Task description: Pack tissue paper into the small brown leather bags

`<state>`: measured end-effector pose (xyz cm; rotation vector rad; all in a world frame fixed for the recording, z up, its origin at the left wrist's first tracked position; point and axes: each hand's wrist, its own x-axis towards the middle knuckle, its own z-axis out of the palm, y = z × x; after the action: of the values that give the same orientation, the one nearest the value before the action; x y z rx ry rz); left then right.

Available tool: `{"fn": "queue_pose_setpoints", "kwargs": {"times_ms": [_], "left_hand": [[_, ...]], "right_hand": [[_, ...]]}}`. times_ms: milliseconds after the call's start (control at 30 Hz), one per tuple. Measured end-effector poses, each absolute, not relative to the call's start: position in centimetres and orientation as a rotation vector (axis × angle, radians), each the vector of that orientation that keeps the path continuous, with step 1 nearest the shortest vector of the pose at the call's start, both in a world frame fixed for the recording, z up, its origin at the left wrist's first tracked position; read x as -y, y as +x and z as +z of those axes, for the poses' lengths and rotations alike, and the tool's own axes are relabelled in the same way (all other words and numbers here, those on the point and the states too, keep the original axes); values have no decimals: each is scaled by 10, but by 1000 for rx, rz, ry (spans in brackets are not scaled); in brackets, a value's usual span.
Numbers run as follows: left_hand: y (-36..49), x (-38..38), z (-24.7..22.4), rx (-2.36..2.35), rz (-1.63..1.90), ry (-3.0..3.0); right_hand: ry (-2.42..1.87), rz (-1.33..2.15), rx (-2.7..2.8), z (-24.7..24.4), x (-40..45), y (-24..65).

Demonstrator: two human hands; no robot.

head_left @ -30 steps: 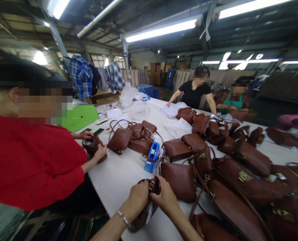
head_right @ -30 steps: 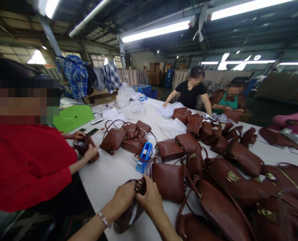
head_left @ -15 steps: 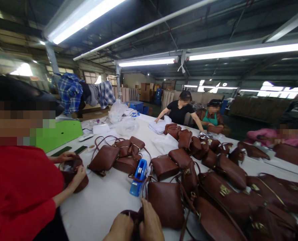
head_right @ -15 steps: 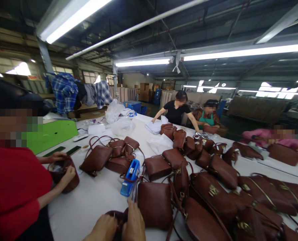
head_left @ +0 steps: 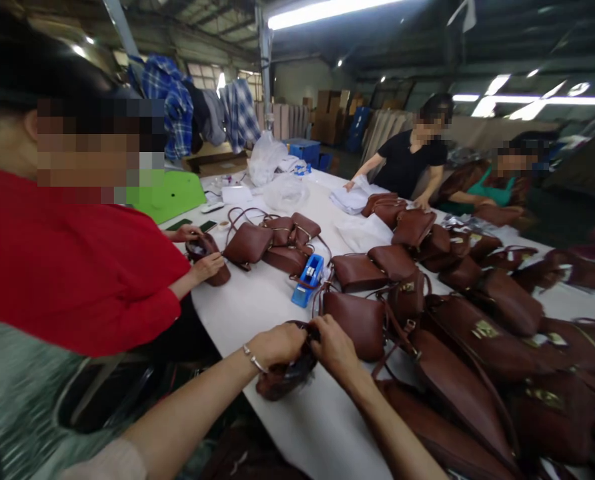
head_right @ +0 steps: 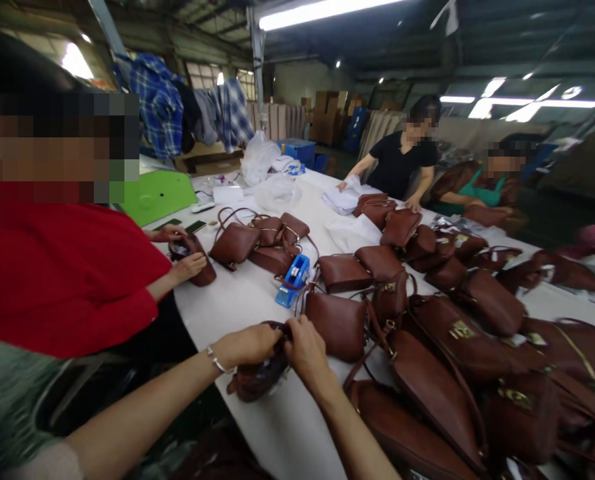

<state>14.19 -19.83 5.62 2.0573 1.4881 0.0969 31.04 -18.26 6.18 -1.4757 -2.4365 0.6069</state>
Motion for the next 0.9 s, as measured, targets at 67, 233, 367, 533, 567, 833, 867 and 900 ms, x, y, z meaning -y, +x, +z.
{"fn": "queue_pose_setpoints", "kwargs": {"times_ms": [67, 233, 367, 533, 567, 833, 867, 900], "left_hand": [[126, 211, 81, -1421, 168, 2115], [86, 257, 110, -1841, 417, 1941], [75, 299, 76, -1733, 370, 1584], [94, 323, 38, -1588, 560, 1303], [98, 324, 34, -1623, 599, 1312], [109, 312, 24, -1809, 740, 1351], [108, 308, 23, -1814, 735, 1329], [108, 304, 21, -1830, 720, 1300]], "right_hand": [[-1458, 554, 2548, 77, 179, 311], [-894, 709, 2665, 91, 183, 291], [-541, 956, 2846, 78, 187, 271], [-471, 1485, 2784, 67, 177, 274], [-472, 1615, 2736, 66, 174, 277], [-841, 1622, 2574, 51, 167, 271], [-888, 1506, 2645, 48, 168, 268], [-928, 1384, 2714, 46, 169, 266]]}}
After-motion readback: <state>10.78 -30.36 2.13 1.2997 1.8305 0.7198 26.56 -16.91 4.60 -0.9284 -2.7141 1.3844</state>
